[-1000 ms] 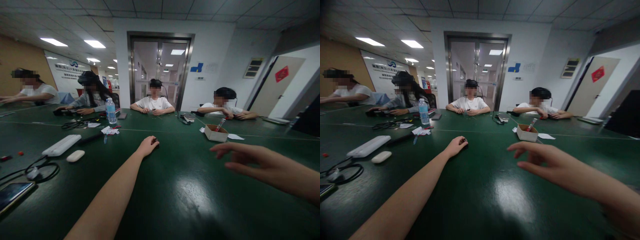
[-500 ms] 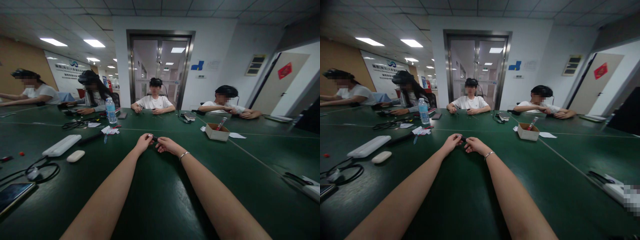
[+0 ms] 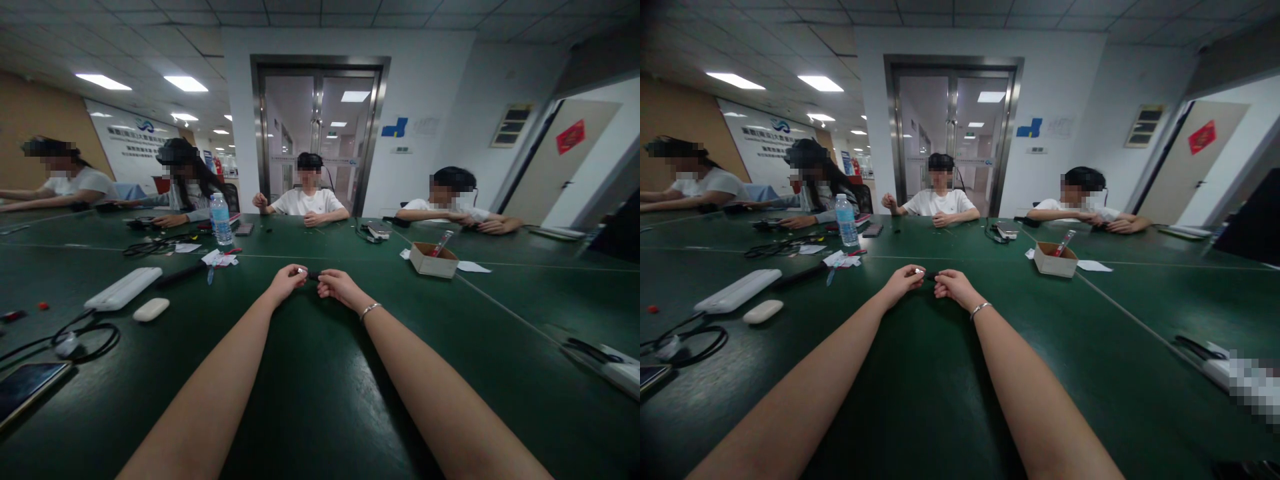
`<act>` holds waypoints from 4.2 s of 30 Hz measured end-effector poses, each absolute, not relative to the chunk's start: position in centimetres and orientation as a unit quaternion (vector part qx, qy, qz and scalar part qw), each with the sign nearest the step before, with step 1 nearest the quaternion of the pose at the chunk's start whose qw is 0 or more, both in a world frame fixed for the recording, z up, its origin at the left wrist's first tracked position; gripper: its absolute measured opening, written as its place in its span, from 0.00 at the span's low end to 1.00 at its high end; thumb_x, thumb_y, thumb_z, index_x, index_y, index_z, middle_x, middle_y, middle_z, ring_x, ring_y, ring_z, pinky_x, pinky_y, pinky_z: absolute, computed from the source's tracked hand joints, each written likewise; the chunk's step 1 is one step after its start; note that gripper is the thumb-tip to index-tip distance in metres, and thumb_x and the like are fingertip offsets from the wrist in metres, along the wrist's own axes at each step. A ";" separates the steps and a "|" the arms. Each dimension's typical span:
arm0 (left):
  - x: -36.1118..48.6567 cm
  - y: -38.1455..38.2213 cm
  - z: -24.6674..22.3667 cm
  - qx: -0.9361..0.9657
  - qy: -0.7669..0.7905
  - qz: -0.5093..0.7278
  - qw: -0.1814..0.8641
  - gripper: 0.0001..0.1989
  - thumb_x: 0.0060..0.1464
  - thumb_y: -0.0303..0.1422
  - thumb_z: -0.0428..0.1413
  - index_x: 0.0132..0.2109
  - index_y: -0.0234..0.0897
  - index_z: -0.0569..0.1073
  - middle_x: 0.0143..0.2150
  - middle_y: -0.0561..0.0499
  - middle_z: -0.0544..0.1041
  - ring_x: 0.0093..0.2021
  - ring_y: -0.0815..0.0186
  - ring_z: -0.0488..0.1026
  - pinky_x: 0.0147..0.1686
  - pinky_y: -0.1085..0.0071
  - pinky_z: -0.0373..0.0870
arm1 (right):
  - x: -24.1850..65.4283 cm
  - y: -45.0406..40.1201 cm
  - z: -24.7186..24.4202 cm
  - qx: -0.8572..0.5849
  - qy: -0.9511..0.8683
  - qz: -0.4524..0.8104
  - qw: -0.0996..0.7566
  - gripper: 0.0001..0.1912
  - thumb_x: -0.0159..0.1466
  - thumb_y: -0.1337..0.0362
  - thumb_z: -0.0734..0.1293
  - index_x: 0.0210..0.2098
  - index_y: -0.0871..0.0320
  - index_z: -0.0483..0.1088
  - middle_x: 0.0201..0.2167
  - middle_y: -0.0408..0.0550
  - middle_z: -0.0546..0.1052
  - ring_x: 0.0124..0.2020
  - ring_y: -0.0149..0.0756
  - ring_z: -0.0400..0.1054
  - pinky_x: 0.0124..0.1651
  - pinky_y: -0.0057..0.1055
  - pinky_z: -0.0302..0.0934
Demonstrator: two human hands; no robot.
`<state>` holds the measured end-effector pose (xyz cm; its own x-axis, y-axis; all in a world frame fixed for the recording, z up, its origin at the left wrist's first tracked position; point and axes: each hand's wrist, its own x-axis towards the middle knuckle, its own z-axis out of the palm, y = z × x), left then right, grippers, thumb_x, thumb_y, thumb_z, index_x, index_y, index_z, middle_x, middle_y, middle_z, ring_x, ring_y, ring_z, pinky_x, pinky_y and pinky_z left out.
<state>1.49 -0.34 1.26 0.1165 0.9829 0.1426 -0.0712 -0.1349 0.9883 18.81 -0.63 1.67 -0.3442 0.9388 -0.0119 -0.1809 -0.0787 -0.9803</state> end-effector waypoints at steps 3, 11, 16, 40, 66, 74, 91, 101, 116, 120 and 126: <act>1.4 -0.2 1.3 0.519 0.416 0.523 0.533 0.07 0.48 0.27 0.57 0.37 0.32 0.70 0.33 0.50 0.71 0.30 0.72 0.72 0.34 0.73 0.70 | 19.0 -0.6 1.7 -0.375 -0.516 0.625 0.450 0.07 0.60 0.77 0.62 0.38 0.65 0.61 0.20 0.48 0.73 0.18 0.29 0.68 0.21 0.23 0.67; 1.3 -0.3 1.1 0.546 0.422 0.519 0.505 0.11 0.44 0.30 0.61 0.35 0.32 0.67 0.31 0.49 0.73 0.30 0.69 0.73 0.33 0.71 0.70 | 19.1 -0.5 1.7 -0.394 -0.546 0.593 0.442 0.13 0.58 0.78 0.64 0.43 0.65 0.61 0.26 0.48 0.73 0.18 0.27 0.68 0.20 0.20 0.67; 1.2 -0.6 1.2 0.576 0.415 0.503 0.493 0.13 0.42 0.33 0.62 0.34 0.31 0.68 0.29 0.49 0.74 0.31 0.68 0.73 0.34 0.70 0.70 | 19.3 -0.5 1.6 -0.392 -0.552 0.595 0.432 0.14 0.60 0.77 0.64 0.45 0.66 0.62 0.26 0.48 0.73 0.19 0.27 0.69 0.21 0.19 0.67; 1.0 -0.4 1.3 0.582 0.442 0.477 0.489 0.13 0.45 0.37 0.59 0.33 0.31 0.69 0.25 0.50 0.74 0.24 0.72 0.70 0.27 0.75 0.65 | 19.5 -0.1 1.1 -0.377 -0.557 0.602 0.429 0.14 0.59 0.78 0.65 0.45 0.66 0.64 0.25 0.47 0.74 0.19 0.25 0.68 0.23 0.20 0.67; 1.0 0.3 0.9 0.586 0.450 0.449 0.502 0.15 0.46 0.42 0.58 0.30 0.32 0.67 0.21 0.51 0.73 0.20 0.73 0.68 0.23 0.76 0.64 | 19.6 -0.3 1.1 -0.369 -0.567 0.603 0.422 0.15 0.58 0.78 0.66 0.44 0.64 0.65 0.26 0.46 0.74 0.20 0.24 0.68 0.24 0.20 0.68; 1.0 0.3 0.9 0.587 0.459 0.443 0.499 0.14 0.48 0.40 0.56 0.30 0.31 0.67 0.21 0.49 0.74 0.21 0.71 0.69 0.24 0.75 0.64 | 19.6 -0.5 1.3 -0.369 -0.575 0.597 0.421 0.14 0.58 0.78 0.65 0.44 0.65 0.65 0.26 0.46 0.74 0.19 0.24 0.67 0.25 0.19 0.68; 1.2 0.5 0.8 0.598 0.473 0.436 0.479 0.14 0.50 0.40 0.54 0.30 0.31 0.66 0.20 0.51 0.73 0.20 0.72 0.68 0.23 0.75 0.64 | 19.6 -0.4 1.3 -0.368 -0.583 0.593 0.417 0.12 0.58 0.77 0.66 0.42 0.66 0.64 0.24 0.48 0.74 0.19 0.25 0.68 0.24 0.19 0.67; 1.1 0.1 1.1 0.597 0.459 0.449 0.481 0.14 0.49 0.39 0.55 0.29 0.31 0.66 0.21 0.51 0.73 0.20 0.73 0.68 0.23 0.76 0.63 | 19.6 -0.1 1.1 -0.363 -0.586 0.599 0.407 0.05 0.61 0.75 0.63 0.38 0.66 0.65 0.24 0.48 0.74 0.19 0.25 0.68 0.24 0.18 0.66; 1.0 -0.6 1.4 0.624 0.398 0.476 0.476 0.17 0.41 0.42 0.60 0.32 0.31 0.69 0.24 0.50 0.74 0.23 0.73 0.68 0.25 0.76 0.62 | 19.4 -0.4 1.7 -0.397 -0.563 0.604 0.401 0.09 0.66 0.68 0.59 0.31 0.67 0.65 0.22 0.52 0.74 0.19 0.28 0.69 0.24 0.20 0.67; 0.9 -0.3 1.1 0.626 0.402 0.468 0.476 0.18 0.40 0.43 0.61 0.32 0.31 0.69 0.24 0.49 0.74 0.23 0.72 0.68 0.25 0.75 0.63 | 19.4 -0.4 1.6 -0.395 -0.557 0.608 0.406 0.09 0.66 0.68 0.60 0.31 0.67 0.65 0.23 0.52 0.74 0.19 0.27 0.68 0.24 0.20 0.67; 0.9 -0.3 1.1 0.613 0.424 0.456 0.486 0.19 0.41 0.44 0.60 0.30 0.31 0.68 0.24 0.49 0.74 0.23 0.72 0.69 0.25 0.74 0.64 | 19.5 -0.5 1.5 -0.379 -0.563 0.611 0.408 0.03 0.64 0.73 0.60 0.35 0.67 0.66 0.28 0.52 0.75 0.21 0.26 0.69 0.25 0.19 0.68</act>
